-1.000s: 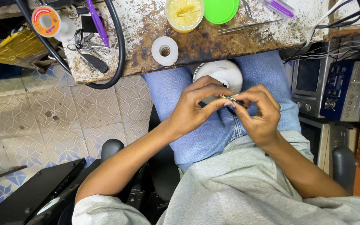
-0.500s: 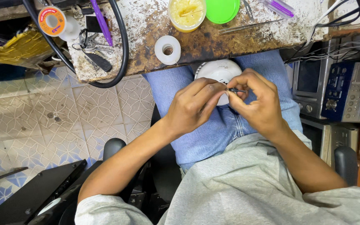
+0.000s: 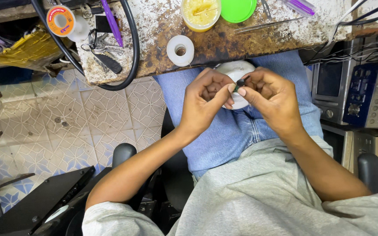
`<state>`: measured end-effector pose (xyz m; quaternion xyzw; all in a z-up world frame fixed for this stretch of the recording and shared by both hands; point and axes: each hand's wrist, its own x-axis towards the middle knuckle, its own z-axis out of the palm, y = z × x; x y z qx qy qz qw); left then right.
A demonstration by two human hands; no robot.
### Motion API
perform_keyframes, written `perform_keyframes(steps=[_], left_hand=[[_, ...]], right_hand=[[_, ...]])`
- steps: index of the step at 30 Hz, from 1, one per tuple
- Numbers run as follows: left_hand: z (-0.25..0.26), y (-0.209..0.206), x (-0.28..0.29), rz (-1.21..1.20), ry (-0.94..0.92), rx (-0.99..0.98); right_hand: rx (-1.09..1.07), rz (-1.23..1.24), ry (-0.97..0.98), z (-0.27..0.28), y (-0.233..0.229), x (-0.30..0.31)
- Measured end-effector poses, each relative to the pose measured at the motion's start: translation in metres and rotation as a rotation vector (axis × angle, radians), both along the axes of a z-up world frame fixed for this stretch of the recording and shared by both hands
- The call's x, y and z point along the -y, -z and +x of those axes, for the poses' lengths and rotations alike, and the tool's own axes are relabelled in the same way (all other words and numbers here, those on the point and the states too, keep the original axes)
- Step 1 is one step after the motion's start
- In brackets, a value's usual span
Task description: The person sits in a chair and works on a small electronic component resting on their lap. They use a soldering iron to heat the component and apply solder from a spool to the connection points. The person also uses tweezers to adjust the wires and component during the process.
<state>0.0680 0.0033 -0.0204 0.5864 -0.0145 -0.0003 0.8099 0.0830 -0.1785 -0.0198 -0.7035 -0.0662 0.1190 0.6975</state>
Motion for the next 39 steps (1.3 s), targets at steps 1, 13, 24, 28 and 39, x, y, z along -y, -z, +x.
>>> perform_keyframes(steps=[1,13,24,28,39], left_hand=[[-0.001,0.005,0.002,-0.055,0.001,-0.038],[0.002,0.02,-0.002,-0.3,0.107,-0.232],[0.003,0.019,-0.002,-0.328,0.137,-0.263],[0.001,0.016,-0.001,-0.357,0.12,-0.289],[-0.004,0.018,0.007,-0.434,-0.013,-0.314]], right_hand=[[0.013,-0.01,0.008,0.0,-0.001,-0.001],[0.04,0.018,0.082,0.0,0.003,-0.009],[-0.047,0.098,0.167,-0.005,0.013,-0.006],[-0.089,0.148,0.177,-0.005,0.016,-0.006],[-0.169,0.203,0.172,-0.003,0.007,-0.014]])
